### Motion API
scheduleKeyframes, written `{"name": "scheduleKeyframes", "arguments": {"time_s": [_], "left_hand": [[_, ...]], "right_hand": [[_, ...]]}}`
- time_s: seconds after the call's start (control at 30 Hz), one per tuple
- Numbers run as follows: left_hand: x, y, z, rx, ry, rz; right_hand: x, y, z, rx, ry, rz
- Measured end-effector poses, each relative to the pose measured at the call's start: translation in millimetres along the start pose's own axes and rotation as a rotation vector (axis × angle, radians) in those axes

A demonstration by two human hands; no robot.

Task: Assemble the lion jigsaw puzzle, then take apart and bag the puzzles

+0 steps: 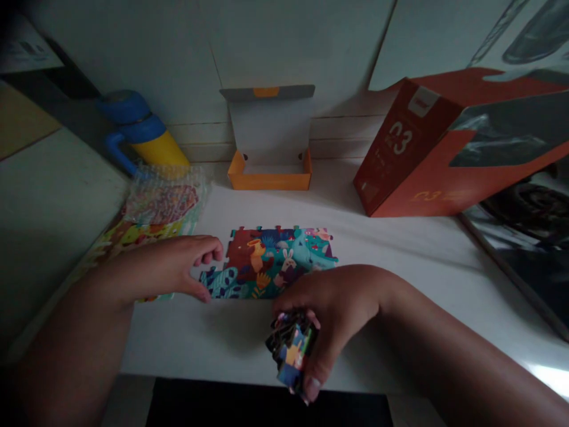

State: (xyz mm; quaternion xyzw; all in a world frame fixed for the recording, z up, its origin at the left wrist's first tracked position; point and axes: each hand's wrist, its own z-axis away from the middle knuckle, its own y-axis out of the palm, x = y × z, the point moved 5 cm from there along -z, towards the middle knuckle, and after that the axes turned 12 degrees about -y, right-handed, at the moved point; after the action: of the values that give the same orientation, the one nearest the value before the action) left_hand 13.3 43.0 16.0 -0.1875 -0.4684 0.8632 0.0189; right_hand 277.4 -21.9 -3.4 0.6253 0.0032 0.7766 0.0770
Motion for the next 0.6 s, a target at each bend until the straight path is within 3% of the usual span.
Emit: {"name": "scheduleKeyframes", "arguments": {"time_s": [0.2,0.6], "left_hand": [[-12,5.4,5,0.018,0.016,-0.037],[-12,3.0,6,0.046,0.045,-0.016]], "right_hand": [[-8,-11,1,-0.139,0.005,0.048],[4,-9,2,-0.148,0.012,0.045]]}}
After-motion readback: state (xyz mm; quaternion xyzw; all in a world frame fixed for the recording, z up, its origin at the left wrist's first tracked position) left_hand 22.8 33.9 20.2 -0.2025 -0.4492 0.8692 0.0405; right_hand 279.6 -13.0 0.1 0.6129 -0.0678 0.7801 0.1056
